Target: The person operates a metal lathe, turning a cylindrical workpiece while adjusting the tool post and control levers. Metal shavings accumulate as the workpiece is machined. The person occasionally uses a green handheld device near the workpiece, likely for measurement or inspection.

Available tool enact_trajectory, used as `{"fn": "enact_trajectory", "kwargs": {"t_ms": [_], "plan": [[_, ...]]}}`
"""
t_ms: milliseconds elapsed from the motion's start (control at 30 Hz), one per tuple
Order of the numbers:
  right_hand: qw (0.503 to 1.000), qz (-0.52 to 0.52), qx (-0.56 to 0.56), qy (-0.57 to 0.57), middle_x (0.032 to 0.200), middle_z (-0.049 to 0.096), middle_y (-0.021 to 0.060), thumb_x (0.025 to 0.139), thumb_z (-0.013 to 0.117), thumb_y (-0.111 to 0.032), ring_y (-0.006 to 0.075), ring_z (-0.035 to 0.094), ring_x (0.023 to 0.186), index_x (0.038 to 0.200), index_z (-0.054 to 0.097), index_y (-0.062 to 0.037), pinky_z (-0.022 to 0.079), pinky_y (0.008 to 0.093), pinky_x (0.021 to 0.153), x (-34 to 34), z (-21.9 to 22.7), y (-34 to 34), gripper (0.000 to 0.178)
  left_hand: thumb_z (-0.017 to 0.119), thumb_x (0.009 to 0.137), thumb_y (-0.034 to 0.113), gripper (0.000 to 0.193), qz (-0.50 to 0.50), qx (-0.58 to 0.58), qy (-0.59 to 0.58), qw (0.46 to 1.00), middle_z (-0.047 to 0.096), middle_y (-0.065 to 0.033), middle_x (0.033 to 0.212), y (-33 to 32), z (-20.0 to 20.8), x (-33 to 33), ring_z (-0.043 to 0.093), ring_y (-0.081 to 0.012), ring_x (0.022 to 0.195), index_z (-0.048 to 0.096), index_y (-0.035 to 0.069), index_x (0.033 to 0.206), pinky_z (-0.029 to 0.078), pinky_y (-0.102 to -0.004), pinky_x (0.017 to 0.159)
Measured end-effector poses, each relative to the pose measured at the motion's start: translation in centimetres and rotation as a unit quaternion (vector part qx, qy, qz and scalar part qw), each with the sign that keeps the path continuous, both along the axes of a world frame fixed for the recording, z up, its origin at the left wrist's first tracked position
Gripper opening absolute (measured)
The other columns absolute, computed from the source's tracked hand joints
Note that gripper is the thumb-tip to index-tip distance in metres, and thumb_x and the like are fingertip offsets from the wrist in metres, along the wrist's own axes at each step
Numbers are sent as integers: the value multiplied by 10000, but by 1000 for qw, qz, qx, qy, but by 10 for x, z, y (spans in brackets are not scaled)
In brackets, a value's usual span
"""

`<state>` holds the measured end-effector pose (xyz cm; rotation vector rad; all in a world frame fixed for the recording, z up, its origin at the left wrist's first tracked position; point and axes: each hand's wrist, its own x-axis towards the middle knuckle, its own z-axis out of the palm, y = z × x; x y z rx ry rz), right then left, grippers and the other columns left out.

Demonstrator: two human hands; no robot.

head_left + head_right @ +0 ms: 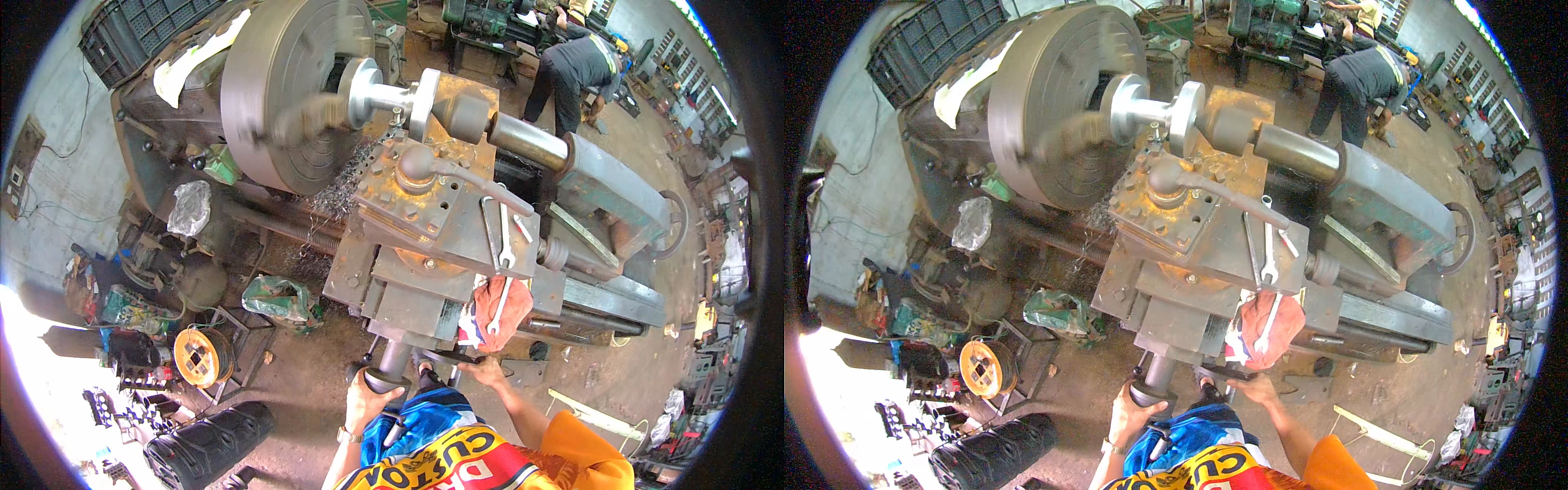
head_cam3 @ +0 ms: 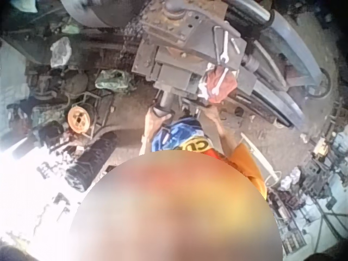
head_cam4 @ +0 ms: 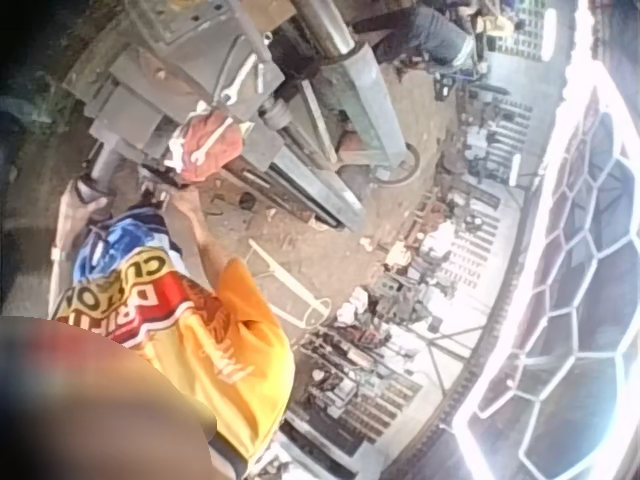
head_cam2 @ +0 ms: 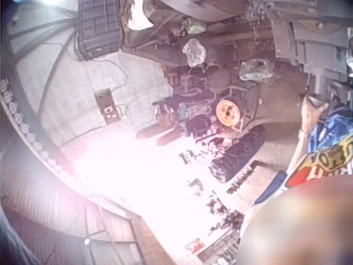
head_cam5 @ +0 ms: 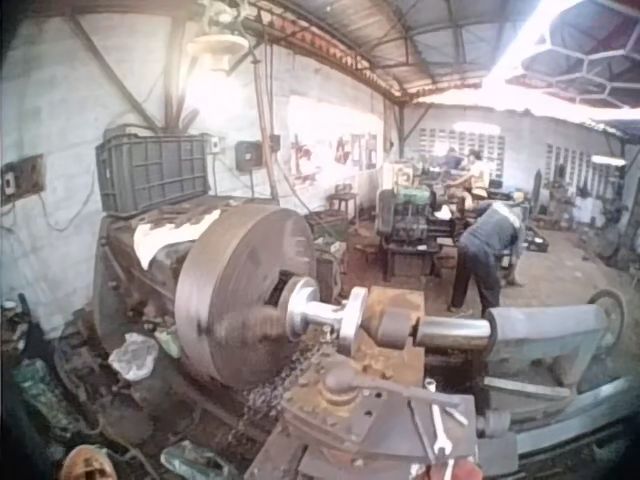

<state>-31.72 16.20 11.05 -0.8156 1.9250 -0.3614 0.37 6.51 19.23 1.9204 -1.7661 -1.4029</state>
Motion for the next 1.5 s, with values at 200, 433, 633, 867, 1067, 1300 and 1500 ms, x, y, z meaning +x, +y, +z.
{"fn": "enact_trajectory", "kwargs": {"t_ms": [200, 433, 633, 867, 1067, 1300, 1500], "plan": [[998, -17, -53, -3, 927, 690, 231, 680, 807, -535, 295, 660, 903, 969, 682, 65, 507, 415, 792, -6, -16, 10, 677, 873, 551, 551, 1010, 0, 8, 9, 1000, 642, -262, 1131, -1, -1, 0, 644, -364, 1062, 512, -54, 1274, 523, -426, 905], [997, 20, -57, -40, 999, 691, 192, 744, 774, -515, 279, 652, 956, 1080, 670, 4, 487, 396, 865, -18, -33, 18, 628, 874, 544, 562, 991, 0, 1, -12, 1000, 644, -258, 1127, -2, -2, -2, 643, -371, 1060, 522, -41, 1248, 522, -427, 894], [998, 4, -60, -27, 945, 684, 195, 760, 766, -484, 290, 645, 949, 1042, 670, 30, 486, 387, 866, -18, -53, 30, 594, 878, 541, 562, 1008, -3, 12, 0, 1000, 643, -249, 1134, -1, -1, 0, 639, -364, 1066, 512, -28, 1270, 518, -427, 903], [1000, 0, -21, -24, 969, 677, 180, 748, 789, -424, 269, 642, 920, 1065, 646, 51, 494, 367, 857, -27, -70, 32, 589, 881, 550, 540, 990, 5, 12, 4, 1000, 657, -237, 1111, -2, -3, -1, 648, -368, 1046, 511, -14, 1282, 521, -424, 901], [994, -37, -92, -54, 847, 681, 155, 767, 776, -402, 253, 644, 897, 973, 671, 44, 490, 378, 849, -29, -76, 40, 502, 879, 555, 533, 982, -8, 10, -20, 1000, 652, -250, 1109, -3, 0, -1, 642, -365, 1062, 512, -32, 1270, 515, -425, 912], [994, -10, -94, -49, 921, 704, 181, 766, 759, -386, 262, 658, 944, 1035, 665, 45, 487, 376, 877, -35, -95, 51, 517, 875, 560, 546, 977, -7, 23, 3, 1000, 652, -250, 1110, -2, 1, 0, 642, -364, 1062, 520, -38, 1258, 517, -422, 909], [998, 47, -19, -49, 952, 703, 202, 772, 745, -371, 283, 660, 955, 1069, 638, 93, 495, 381, 884, -42, -89, 47, 562, 876, 550, 559, 987, -1, 17, 10, 1000, 650, -253, 1119, -1, -3, 1, 645, -361, 1061, 522, -36, 1254, 520, -416, 905]]}}
